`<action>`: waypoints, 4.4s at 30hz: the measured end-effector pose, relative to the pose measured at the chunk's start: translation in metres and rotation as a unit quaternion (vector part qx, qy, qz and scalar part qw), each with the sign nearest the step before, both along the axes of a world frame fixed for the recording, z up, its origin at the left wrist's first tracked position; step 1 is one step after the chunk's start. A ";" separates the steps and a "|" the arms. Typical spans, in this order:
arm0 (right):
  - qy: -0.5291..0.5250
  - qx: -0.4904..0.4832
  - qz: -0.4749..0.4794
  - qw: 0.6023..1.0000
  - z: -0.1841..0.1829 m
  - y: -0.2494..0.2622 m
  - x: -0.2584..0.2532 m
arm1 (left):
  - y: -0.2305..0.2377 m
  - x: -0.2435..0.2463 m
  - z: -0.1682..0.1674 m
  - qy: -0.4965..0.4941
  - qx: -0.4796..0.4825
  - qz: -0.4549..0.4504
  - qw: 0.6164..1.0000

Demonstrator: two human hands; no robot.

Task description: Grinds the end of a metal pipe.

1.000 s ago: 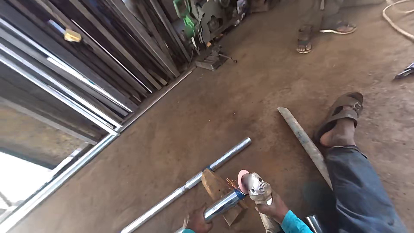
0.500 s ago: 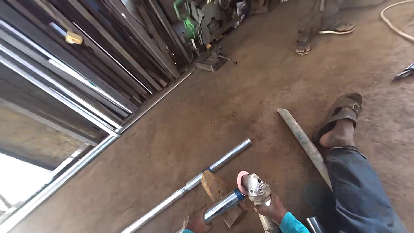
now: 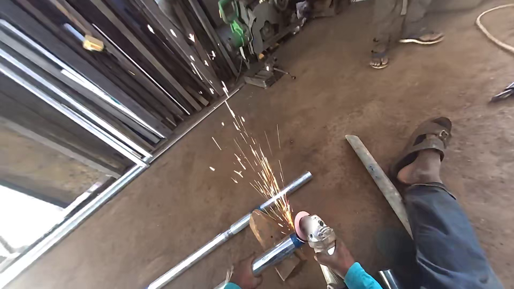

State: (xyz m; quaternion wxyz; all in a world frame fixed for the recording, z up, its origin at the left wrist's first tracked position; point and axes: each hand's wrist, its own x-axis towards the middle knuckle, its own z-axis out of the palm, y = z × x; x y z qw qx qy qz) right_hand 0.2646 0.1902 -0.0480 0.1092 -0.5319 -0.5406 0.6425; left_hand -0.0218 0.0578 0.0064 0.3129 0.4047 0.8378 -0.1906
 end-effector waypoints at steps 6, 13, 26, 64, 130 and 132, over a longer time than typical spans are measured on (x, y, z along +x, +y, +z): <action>0.029 -0.002 -0.007 1.000 -0.003 0.000 0.000 | -0.002 -0.003 -0.005 0.015 0.003 -0.011 1.000; 0.054 0.003 0.006 0.999 -0.003 0.014 0.013 | -0.007 0.020 0.004 0.058 0.016 0.015 0.998; 0.119 -0.033 -0.142 0.982 0.039 0.059 0.052 | -0.055 0.024 -0.053 0.247 0.389 -0.151 0.875; -0.046 -0.015 0.299 0.953 0.020 0.043 0.072 | -0.076 0.025 -0.075 0.271 0.438 -0.176 0.839; 0.032 0.011 0.032 0.999 0.006 0.016 0.027 | -0.005 0.011 0.005 0.052 0.007 0.005 0.999; 0.034 0.000 0.010 0.999 0.001 0.012 0.014 | 0.003 0.003 0.007 0.028 -0.007 -0.001 1.000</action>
